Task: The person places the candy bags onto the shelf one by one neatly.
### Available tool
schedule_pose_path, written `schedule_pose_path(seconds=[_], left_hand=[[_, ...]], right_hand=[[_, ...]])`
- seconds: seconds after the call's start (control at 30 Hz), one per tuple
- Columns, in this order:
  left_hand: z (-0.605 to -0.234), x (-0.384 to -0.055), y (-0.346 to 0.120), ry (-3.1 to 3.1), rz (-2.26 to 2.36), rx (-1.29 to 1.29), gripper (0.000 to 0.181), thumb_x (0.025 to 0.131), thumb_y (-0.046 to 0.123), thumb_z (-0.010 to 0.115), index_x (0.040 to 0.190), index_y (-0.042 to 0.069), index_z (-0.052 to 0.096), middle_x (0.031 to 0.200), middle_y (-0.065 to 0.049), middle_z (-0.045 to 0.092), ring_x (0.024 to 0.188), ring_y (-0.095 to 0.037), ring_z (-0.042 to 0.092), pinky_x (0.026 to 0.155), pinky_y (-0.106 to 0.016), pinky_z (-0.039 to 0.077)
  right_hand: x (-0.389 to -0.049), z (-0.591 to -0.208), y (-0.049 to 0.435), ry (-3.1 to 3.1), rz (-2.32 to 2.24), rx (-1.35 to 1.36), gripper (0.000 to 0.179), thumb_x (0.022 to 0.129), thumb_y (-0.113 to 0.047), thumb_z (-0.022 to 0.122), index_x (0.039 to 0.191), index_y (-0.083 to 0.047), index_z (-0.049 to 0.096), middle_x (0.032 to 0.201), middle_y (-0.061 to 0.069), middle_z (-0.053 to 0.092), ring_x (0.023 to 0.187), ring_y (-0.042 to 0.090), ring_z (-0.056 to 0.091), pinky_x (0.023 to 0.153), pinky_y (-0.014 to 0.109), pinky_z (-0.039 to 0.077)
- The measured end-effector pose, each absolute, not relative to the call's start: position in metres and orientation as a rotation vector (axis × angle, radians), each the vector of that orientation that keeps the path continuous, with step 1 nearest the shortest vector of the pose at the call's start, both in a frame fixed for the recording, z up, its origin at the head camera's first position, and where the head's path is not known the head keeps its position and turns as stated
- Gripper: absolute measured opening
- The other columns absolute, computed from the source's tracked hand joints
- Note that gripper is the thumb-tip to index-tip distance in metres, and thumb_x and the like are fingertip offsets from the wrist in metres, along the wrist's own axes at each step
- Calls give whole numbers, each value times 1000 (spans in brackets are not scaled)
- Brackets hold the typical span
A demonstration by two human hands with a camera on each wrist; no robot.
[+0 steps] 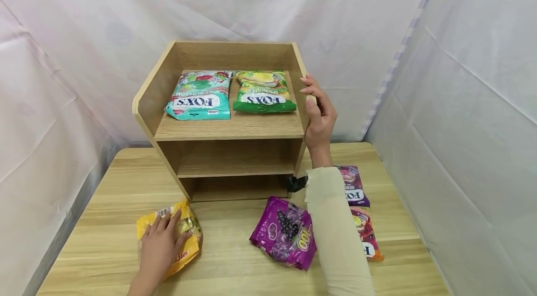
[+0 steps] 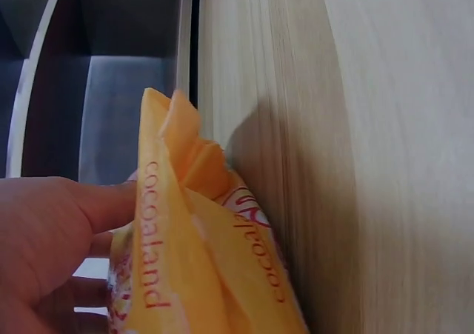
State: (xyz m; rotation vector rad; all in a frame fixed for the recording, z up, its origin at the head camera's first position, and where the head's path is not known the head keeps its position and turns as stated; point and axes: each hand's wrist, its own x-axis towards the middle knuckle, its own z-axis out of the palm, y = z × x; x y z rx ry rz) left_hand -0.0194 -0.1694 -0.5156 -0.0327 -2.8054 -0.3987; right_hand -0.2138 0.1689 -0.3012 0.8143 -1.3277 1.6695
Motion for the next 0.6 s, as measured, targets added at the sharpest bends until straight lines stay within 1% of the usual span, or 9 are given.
schedule_pose_path(seconds=[0.27, 0.6], left_hand=[[-509, -11, -154, -2903, -338, -87, 67, 75, 35, 80, 127, -2, 58, 121, -33, 56, 113, -56, 48, 87, -71, 38], [-508, -15, -143, -2948, -405, -181, 65, 76, 35, 79, 128, 1, 59, 122, -32, 55, 113, -56, 47, 90, -69, 37]], right_hand=[[-213, -301, 169, -1331, 1675, 810, 38, 90, -17, 51, 93, 20, 54, 113, 29, 61, 122, 44, 46, 111, 49, 25], [-212, -300, 169, -1324, 1675, 818, 36, 90, -16, 51, 94, 20, 54, 113, 28, 61, 123, 44, 45, 111, 49, 25]])
